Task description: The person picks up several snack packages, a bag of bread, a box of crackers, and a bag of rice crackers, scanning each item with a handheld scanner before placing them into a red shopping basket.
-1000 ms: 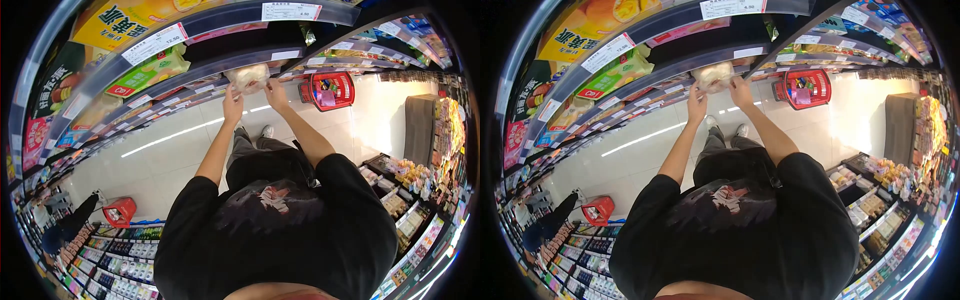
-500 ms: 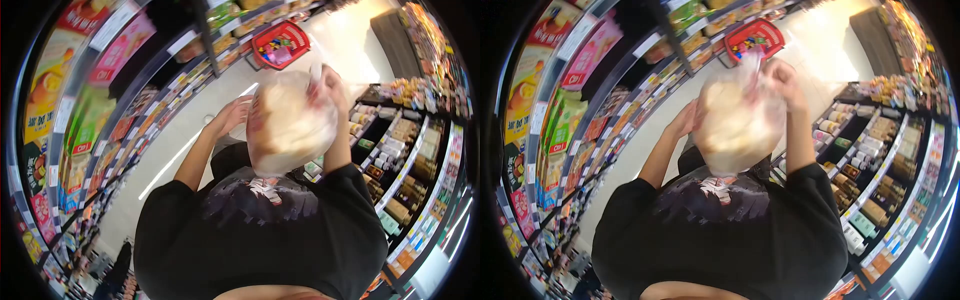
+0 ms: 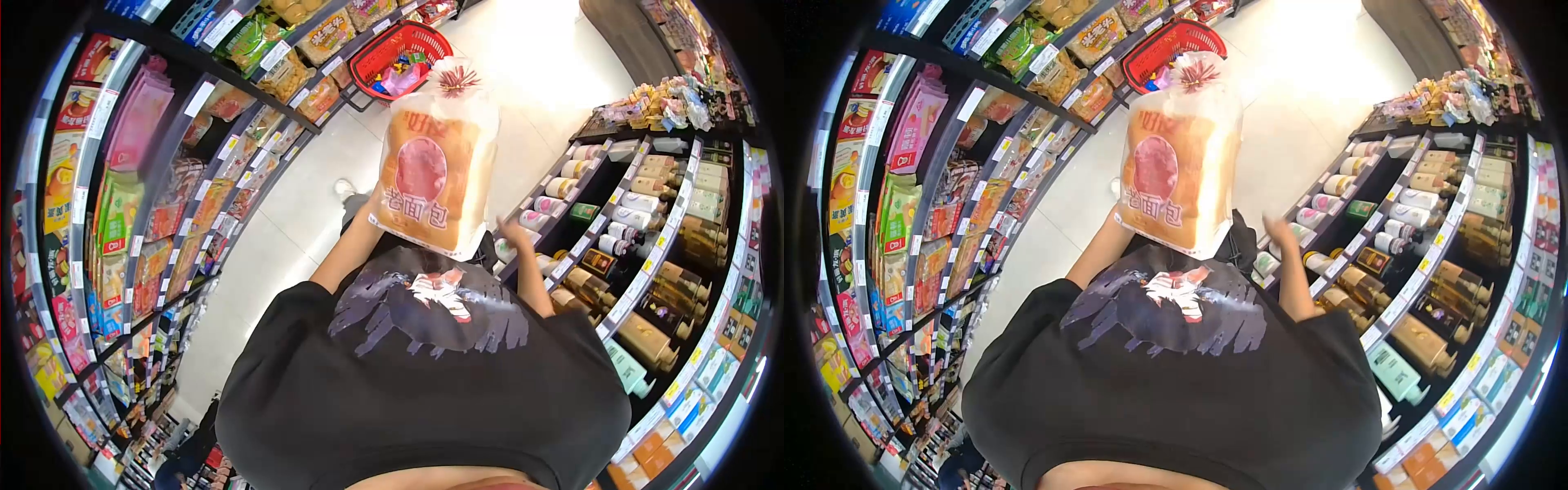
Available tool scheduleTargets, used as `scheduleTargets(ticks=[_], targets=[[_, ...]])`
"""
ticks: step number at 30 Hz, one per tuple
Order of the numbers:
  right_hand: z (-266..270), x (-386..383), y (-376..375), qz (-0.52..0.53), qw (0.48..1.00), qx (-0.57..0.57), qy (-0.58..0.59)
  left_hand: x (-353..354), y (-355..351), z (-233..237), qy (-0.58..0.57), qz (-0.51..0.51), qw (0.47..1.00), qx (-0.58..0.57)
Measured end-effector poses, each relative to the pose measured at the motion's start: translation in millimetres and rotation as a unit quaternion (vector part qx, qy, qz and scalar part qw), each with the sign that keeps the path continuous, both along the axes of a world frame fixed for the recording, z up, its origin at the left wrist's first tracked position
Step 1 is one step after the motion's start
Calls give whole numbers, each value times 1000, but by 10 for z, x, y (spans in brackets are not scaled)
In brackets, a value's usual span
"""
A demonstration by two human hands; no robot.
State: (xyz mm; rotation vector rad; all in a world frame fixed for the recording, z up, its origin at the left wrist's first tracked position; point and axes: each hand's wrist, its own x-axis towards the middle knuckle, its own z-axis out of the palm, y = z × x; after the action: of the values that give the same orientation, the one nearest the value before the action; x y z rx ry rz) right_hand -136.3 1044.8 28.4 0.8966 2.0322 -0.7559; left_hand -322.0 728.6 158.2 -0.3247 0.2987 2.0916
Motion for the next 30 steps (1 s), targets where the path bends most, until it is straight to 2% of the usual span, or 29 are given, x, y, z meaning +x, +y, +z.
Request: scheduleTargets(ticks=[1, 2, 3, 6, 10, 11, 12, 13, 14, 16, 17, 18, 19, 20, 22, 24, 26, 27, 28, 30], targets=[[-2, 335, -101, -215, 964, -133, -88, -27, 79, 59, 5, 20, 1000, 13], [19, 657, -211, -418, 869, -188, -187, -58, 140, 131, 10, 40, 999, 25], [-101, 906, -280, -459, 836, -238, -183, -85, 196, 178, 12, 59, 997, 38], [-350, 998, -348, -509, 790, -331, -86, -215, 305, 345, 36, 111, 990, 79], [-706, 503, -47, -534, 753, -384, 30, -426, 427, 484, 69, 154, 977, 128], [-222, 146, -71, -559, 748, -346, 92, -490, 457, 509, 77, 161, 974, 139], [8, -148, 4, -559, 731, -359, 156, -549, 487, 508, 83, 170, 971, 148], [-74, -292, 266, -534, 716, -419, 164, -614, 528, 517, 88, 177, 968, 154], [316, -570, 319, -546, 729, -363, 199, -692, 579, 527, 87, 183, 967, 152], [920, -990, 499, -472, 781, -308, 269, -881, 709, 565, 74, 209, 968, 115], [1267, -1173, 533, -435, 790, -302, 309, -996, 780, 589, 64, 222, 969, 86], [1630, -1356, 506, -396, 797, -295, 348, -1121, 851, 604, 40, 246, 968, 22], [1895, -1509, 509, -376, 787, -316, 373, -1249, 933, 594, 78, 251, 964, -41], [2129, -1635, 489, -358, 776, -337, 395, -1376, 1000, 597, 77, 251, 964, -35], [2483, -1860, 365, -336, 785, -318, 413, -1618, 1104, 595, 34, 251, 958, -132], [2679, -2065, 193, -284, 827, -243, 420, -1876, 1189, 506, 18, 242, 963, -120], [2777, -2276, 23, -205, 892, -175, 363, -2072, 1231, 476, -8, 243, 963, -116], [2825, -2396, -126, -191, 883, -172, 393, -2178, 1263, 387, -3, 250, 965, -75], [2888, -2513, -155, -155, 900, -216, 345, -2271, 1280, 380, -5, 246, 967, -73], [3078, -2731, -278, -175, 906, -254, 290, -2381, 1290, 383, -19, 219, 975, -4]])
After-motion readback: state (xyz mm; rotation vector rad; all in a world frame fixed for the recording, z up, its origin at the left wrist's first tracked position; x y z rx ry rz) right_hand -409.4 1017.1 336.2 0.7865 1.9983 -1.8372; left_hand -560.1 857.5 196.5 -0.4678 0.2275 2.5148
